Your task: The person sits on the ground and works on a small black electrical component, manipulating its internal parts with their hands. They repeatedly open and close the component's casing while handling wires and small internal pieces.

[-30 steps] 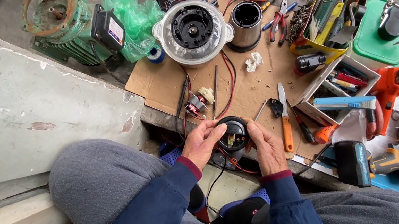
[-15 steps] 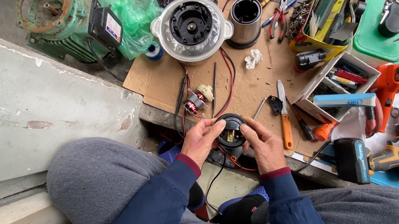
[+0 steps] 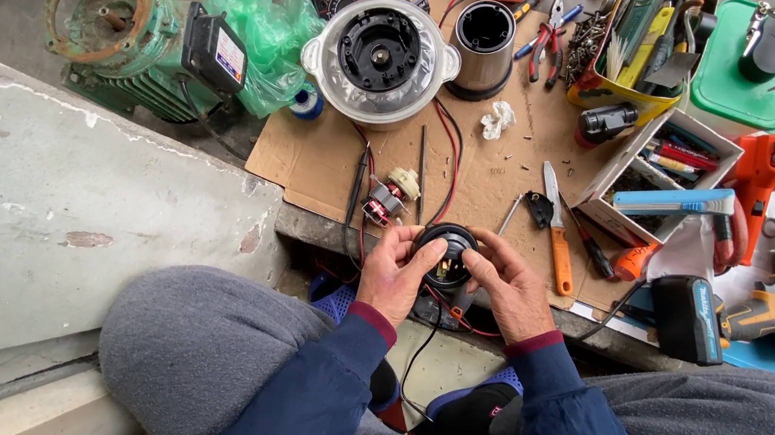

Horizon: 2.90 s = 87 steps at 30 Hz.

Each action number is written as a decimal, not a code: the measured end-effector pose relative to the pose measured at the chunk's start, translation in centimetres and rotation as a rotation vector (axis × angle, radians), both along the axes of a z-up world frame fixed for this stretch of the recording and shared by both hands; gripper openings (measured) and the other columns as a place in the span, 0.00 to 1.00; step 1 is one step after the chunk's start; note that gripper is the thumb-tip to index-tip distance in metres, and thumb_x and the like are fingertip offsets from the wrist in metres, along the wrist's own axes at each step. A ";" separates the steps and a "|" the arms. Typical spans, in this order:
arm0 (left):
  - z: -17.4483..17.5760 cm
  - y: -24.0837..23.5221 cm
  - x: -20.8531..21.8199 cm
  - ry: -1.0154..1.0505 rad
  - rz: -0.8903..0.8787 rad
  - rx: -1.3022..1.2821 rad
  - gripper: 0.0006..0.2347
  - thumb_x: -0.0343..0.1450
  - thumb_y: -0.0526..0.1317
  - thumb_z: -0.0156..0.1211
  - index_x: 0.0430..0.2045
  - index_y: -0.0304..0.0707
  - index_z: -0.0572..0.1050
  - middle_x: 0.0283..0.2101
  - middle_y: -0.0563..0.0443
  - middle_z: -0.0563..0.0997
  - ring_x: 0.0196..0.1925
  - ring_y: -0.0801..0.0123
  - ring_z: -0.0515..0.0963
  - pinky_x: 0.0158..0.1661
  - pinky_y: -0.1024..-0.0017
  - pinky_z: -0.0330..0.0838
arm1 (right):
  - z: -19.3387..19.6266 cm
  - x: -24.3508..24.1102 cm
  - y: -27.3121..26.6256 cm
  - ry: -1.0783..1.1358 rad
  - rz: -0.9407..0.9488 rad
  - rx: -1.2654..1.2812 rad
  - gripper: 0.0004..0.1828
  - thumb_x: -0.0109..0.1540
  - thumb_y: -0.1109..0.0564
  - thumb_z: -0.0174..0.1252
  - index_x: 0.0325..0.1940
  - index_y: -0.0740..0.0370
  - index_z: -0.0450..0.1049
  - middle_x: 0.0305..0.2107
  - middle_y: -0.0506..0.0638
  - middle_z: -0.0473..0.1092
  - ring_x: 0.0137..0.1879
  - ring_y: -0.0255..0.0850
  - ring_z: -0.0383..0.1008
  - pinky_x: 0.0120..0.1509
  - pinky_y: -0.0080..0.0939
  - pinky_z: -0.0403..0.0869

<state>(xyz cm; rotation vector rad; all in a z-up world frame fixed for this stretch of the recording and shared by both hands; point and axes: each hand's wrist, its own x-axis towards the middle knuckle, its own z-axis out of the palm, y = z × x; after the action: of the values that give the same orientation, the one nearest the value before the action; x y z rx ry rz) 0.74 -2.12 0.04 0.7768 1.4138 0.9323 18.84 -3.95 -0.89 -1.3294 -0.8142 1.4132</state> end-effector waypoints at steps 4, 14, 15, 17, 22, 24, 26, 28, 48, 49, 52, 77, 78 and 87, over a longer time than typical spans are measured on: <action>1.4 -0.1 0.2 -0.003 -0.001 0.013 0.24 0.69 0.50 0.82 0.54 0.37 0.82 0.38 0.50 0.88 0.42 0.74 0.84 0.46 0.74 0.82 | -0.2 0.1 0.0 0.007 0.015 0.011 0.29 0.67 0.54 0.71 0.72 0.60 0.78 0.43 0.56 0.81 0.32 0.36 0.79 0.48 0.38 0.80; 2.2 -0.2 0.3 -0.010 -0.019 0.040 0.23 0.69 0.49 0.82 0.54 0.38 0.82 0.38 0.50 0.88 0.43 0.73 0.84 0.48 0.74 0.82 | 1.1 0.1 0.0 -0.024 -0.028 0.044 0.29 0.65 0.57 0.72 0.72 0.60 0.79 0.44 0.56 0.82 0.39 0.37 0.81 0.50 0.39 0.83; 2.6 -0.1 0.3 0.000 -0.020 0.045 0.23 0.69 0.49 0.82 0.54 0.37 0.82 0.39 0.50 0.88 0.43 0.73 0.84 0.48 0.73 0.82 | 1.9 0.0 0.0 -0.085 -0.021 0.064 0.29 0.66 0.57 0.73 0.72 0.60 0.80 0.46 0.56 0.82 0.43 0.36 0.80 0.53 0.39 0.82; 1.5 0.0 0.1 0.020 -0.017 0.038 0.23 0.69 0.49 0.82 0.54 0.38 0.82 0.38 0.50 0.88 0.42 0.73 0.84 0.47 0.73 0.82 | 1.5 0.3 0.0 -0.298 0.027 0.182 0.30 0.65 0.54 0.74 0.72 0.54 0.80 0.51 0.53 0.81 0.48 0.38 0.81 0.56 0.41 0.82; 1.4 0.0 -0.3 0.088 -0.041 0.021 0.23 0.68 0.50 0.82 0.53 0.37 0.83 0.37 0.48 0.89 0.40 0.72 0.86 0.45 0.72 0.83 | 2.5 -0.2 0.0 -0.737 0.103 0.458 0.27 0.63 0.52 0.77 0.67 0.48 0.84 0.57 0.53 0.78 0.60 0.51 0.82 0.66 0.52 0.79; 1.8 0.2 -0.3 0.077 -0.035 -0.033 0.24 0.66 0.51 0.84 0.51 0.40 0.84 0.36 0.51 0.90 0.39 0.74 0.87 0.43 0.75 0.82 | 1.2 -0.4 0.0 -0.850 0.126 0.561 0.27 0.61 0.53 0.78 0.65 0.49 0.84 0.53 0.53 0.77 0.58 0.52 0.81 0.61 0.51 0.80; 2.7 0.2 -0.1 0.060 -0.040 -0.045 0.24 0.66 0.52 0.85 0.52 0.40 0.85 0.36 0.51 0.90 0.39 0.74 0.87 0.44 0.75 0.82 | 2.0 -0.3 0.2 -0.829 0.126 0.542 0.25 0.62 0.54 0.78 0.64 0.50 0.84 0.51 0.53 0.77 0.55 0.51 0.81 0.59 0.50 0.81; 2.8 0.2 -0.1 0.044 -0.042 -0.057 0.25 0.65 0.52 0.85 0.52 0.40 0.85 0.37 0.51 0.90 0.40 0.74 0.87 0.45 0.76 0.82 | 2.4 -0.2 0.2 -0.807 0.127 0.525 0.23 0.62 0.55 0.77 0.62 0.51 0.84 0.50 0.53 0.77 0.53 0.50 0.81 0.56 0.49 0.82; 1.7 -3.1 0.9 -0.315 0.346 -0.200 0.22 0.74 0.52 0.73 0.54 0.35 0.76 0.48 0.45 0.79 0.48 0.66 0.80 0.55 0.66 0.82 | 1.2 -3.9 1.6 0.084 -0.369 -0.274 0.24 0.59 0.49 0.82 0.50 0.64 0.81 0.36 0.52 0.79 0.39 0.35 0.81 0.48 0.29 0.80; 3.4 -2.7 1.4 -0.312 0.348 -0.195 0.22 0.74 0.52 0.73 0.54 0.35 0.76 0.48 0.45 0.79 0.48 0.66 0.80 0.55 0.66 0.82 | 1.3 -4.1 1.6 0.088 -0.367 -0.271 0.24 0.59 0.49 0.82 0.50 0.64 0.81 0.36 0.52 0.79 0.39 0.35 0.81 0.48 0.29 0.80; 5.6 -1.8 2.6 -0.474 0.230 -0.239 0.28 0.73 0.57 0.71 0.61 0.37 0.75 0.54 0.49 0.76 0.55 0.65 0.78 0.65 0.63 0.74 | 1.7 -4.5 1.3 0.109 -0.359 -0.269 0.24 0.59 0.48 0.81 0.49 0.65 0.81 0.36 0.51 0.77 0.40 0.35 0.79 0.49 0.28 0.80; -2.1 0.6 4.2 -0.494 0.349 -0.067 0.18 0.73 0.52 0.75 0.37 0.32 0.80 0.30 0.44 0.82 0.25 0.73 0.78 0.27 0.78 0.80 | -0.4 -6.6 0.5 0.125 -0.363 -0.232 0.23 0.61 0.55 0.80 0.51 0.70 0.79 0.33 0.55 0.77 0.33 0.37 0.82 0.42 0.33 0.85; -1.2 0.6 4.2 -0.491 0.357 -0.072 0.19 0.72 0.52 0.75 0.37 0.32 0.80 0.30 0.45 0.81 0.24 0.74 0.78 0.26 0.79 0.79 | -0.4 -6.8 0.5 0.113 -0.371 -0.233 0.23 0.60 0.55 0.81 0.52 0.70 0.79 0.33 0.54 0.76 0.34 0.35 0.82 0.42 0.32 0.84; -0.2 0.4 4.7 -0.481 0.434 -0.104 0.19 0.72 0.53 0.74 0.35 0.32 0.81 0.27 0.44 0.82 0.21 0.73 0.80 0.21 0.80 0.79 | -0.5 -6.6 0.4 0.209 -0.408 -0.254 0.21 0.60 0.59 0.80 0.49 0.72 0.79 0.32 0.56 0.76 0.33 0.40 0.84 0.43 0.37 0.87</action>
<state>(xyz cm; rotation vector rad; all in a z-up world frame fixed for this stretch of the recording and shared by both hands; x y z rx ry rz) 5.42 -1.77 -0.14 0.1406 1.2024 1.2667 12.21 -3.57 -1.39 -1.4121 -0.2109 1.3237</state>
